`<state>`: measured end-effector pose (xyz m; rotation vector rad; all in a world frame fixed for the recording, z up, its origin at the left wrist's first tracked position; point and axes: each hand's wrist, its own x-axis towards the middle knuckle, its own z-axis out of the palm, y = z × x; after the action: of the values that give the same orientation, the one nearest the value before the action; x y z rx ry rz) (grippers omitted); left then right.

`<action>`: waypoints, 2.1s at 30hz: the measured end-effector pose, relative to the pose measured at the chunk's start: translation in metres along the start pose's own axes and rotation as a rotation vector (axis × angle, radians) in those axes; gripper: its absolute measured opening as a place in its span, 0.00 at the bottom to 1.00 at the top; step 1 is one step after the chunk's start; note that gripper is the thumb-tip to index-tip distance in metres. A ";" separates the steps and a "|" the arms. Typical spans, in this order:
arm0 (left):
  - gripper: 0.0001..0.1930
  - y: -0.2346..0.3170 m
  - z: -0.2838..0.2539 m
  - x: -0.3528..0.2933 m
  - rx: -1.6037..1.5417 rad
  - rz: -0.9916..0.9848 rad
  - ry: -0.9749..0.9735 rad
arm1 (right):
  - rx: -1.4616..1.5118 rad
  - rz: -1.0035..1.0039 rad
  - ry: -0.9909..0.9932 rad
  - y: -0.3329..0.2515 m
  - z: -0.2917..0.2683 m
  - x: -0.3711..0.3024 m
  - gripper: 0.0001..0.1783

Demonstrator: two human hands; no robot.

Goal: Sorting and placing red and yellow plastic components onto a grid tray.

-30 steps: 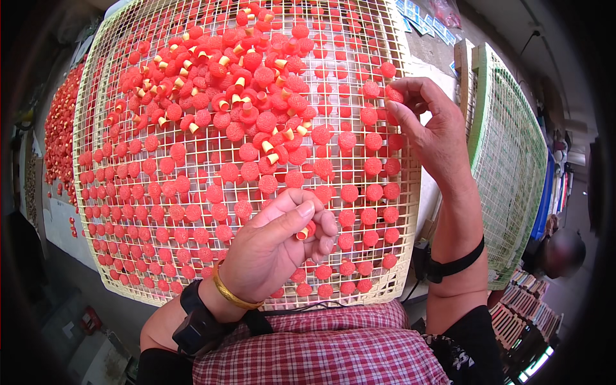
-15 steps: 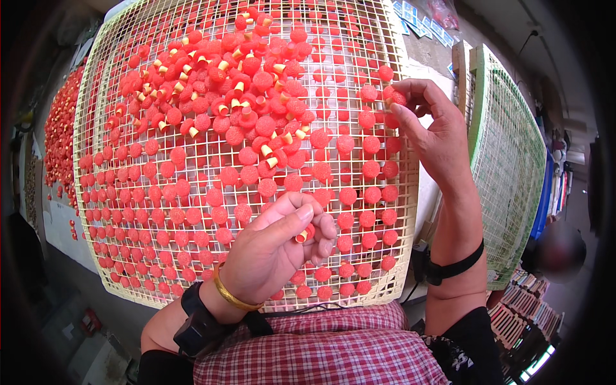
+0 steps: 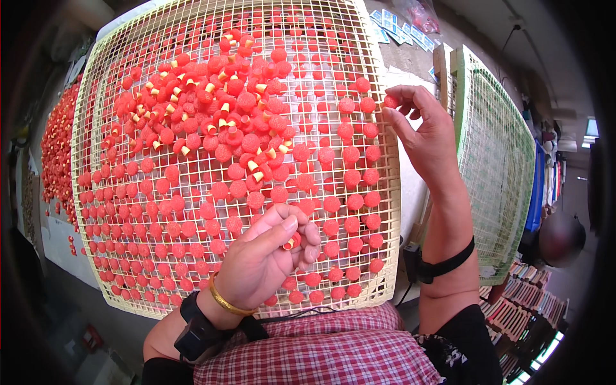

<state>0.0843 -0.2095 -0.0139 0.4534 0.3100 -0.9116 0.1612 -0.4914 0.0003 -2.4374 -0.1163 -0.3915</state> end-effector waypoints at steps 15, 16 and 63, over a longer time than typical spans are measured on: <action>0.09 -0.004 0.009 -0.009 0.164 -0.022 -0.108 | 0.076 -0.103 -0.075 -0.025 0.023 0.020 0.12; 0.09 -0.003 0.008 -0.009 0.137 -0.046 -0.119 | 0.059 -0.133 -0.092 -0.026 0.026 0.021 0.12; 0.13 -0.004 0.006 -0.011 0.080 0.099 0.032 | 0.498 -0.259 -0.710 -0.100 -0.003 -0.021 0.18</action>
<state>0.0751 -0.2077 -0.0049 0.5532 0.2785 -0.8228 0.1222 -0.4148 0.0560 -1.9575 -0.7429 0.3765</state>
